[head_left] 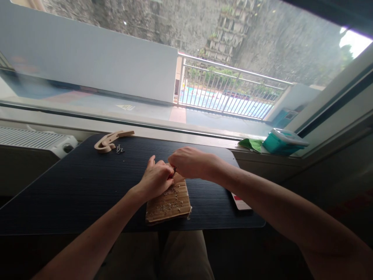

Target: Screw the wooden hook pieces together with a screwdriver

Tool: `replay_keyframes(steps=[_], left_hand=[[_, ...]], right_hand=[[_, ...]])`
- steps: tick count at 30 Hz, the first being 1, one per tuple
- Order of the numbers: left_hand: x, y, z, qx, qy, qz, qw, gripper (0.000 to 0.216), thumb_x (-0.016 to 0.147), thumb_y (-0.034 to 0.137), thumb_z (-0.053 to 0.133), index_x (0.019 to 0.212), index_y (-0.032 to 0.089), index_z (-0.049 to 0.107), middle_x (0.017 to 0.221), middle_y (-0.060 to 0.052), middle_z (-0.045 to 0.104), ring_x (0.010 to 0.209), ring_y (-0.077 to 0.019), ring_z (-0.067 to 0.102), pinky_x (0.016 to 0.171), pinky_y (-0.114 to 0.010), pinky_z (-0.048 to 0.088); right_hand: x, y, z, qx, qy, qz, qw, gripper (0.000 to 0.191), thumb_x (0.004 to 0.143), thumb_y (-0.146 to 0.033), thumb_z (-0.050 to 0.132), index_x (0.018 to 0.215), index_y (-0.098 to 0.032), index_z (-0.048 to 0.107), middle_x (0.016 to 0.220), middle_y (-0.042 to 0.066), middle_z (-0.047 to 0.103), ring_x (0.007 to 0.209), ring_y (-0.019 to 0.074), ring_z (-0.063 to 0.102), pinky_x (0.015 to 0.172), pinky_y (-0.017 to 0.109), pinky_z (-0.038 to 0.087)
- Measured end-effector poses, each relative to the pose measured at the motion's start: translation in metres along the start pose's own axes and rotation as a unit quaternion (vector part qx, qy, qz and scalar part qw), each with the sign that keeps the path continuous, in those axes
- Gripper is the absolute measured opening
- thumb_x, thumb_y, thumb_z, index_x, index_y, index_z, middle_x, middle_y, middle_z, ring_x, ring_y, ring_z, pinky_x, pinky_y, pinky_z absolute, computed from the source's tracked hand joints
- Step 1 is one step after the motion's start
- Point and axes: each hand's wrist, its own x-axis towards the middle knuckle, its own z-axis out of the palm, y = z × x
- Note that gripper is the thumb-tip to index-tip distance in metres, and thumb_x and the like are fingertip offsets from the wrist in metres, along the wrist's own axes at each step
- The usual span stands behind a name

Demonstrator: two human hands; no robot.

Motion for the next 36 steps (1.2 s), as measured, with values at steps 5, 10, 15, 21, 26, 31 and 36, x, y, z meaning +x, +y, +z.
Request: replay_keyframes(steps=[5,10,15,21,26,31,36], left_hand=[[0.001,-0.001,0.003,-0.001,0.006,0.005,1.000,0.020,0.080,0.021,0.054,0.063,0.022,0.066,0.071,-0.002,0.068,0.088,-0.0235,0.059,0.107,-0.064,0.020],[0.000,-0.003,0.004,-0.012,0.007,0.009,1.000,0.021,0.081,0.024,0.054,0.063,0.022,0.065,0.072,-0.002,0.068,0.088,-0.0234,0.059,0.107,-0.065,0.019],[0.001,-0.004,0.006,-0.021,0.009,0.007,1.000,0.020,0.080,0.024,0.054,0.063,0.022,0.065,0.069,-0.001,0.068,0.089,-0.0232,0.059,0.108,-0.065,0.017],[0.001,-0.004,0.004,-0.022,0.012,0.005,1.000,0.022,0.079,0.023,0.054,0.061,0.022,0.065,0.073,-0.002,0.069,0.091,-0.0240,0.059,0.108,-0.065,0.017],[0.000,-0.004,0.005,-0.026,0.018,0.010,0.999,0.021,0.080,0.024,0.054,0.064,0.022,0.066,0.074,-0.002,0.070,0.090,-0.0237,0.059,0.108,-0.065,0.018],[0.000,-0.005,0.006,-0.035,0.020,0.011,0.999,0.020,0.079,0.024,0.055,0.062,0.022,0.066,0.072,-0.001,0.069,0.089,-0.0234,0.059,0.108,-0.065,0.017],[0.000,-0.004,0.005,-0.029,0.018,0.009,0.999,0.021,0.079,0.025,0.055,0.062,0.023,0.066,0.069,-0.001,0.068,0.087,-0.0228,0.058,0.108,-0.064,0.017]], right_hand=[[-0.002,0.002,-0.002,0.015,-0.011,0.035,0.999,0.023,0.083,-0.019,0.055,0.097,-0.011,0.071,0.089,0.012,0.071,0.080,0.0190,0.062,0.059,0.028,0.034],[-0.010,0.006,-0.009,0.031,0.005,0.024,0.999,0.029,0.078,-0.011,0.056,0.104,-0.011,0.068,0.098,0.012,0.070,0.084,0.0179,0.060,0.062,0.026,0.035],[-0.008,0.006,-0.010,0.012,0.007,0.017,1.000,0.024,0.080,-0.007,0.051,0.094,-0.009,0.070,0.086,0.012,0.070,0.074,0.0153,0.058,0.058,0.026,0.031],[-0.004,0.001,-0.006,0.006,0.019,0.038,0.999,0.025,0.085,-0.016,0.050,0.096,-0.009,0.071,0.082,0.013,0.070,0.074,0.0176,0.060,0.058,0.028,0.033],[-0.008,0.000,-0.013,0.017,0.007,0.042,0.999,0.027,0.083,-0.017,0.053,0.105,-0.014,0.068,0.096,0.011,0.070,0.084,0.0191,0.061,0.059,0.028,0.033],[-0.008,0.003,-0.012,0.018,-0.002,0.028,0.999,0.022,0.083,-0.013,0.051,0.097,-0.012,0.068,0.091,0.011,0.070,0.081,0.0173,0.061,0.061,0.028,0.034],[-0.007,0.002,-0.007,0.031,-0.005,0.033,0.999,0.020,0.082,-0.015,0.052,0.092,-0.012,0.069,0.086,0.010,0.070,0.076,0.0168,0.060,0.058,0.028,0.032]])
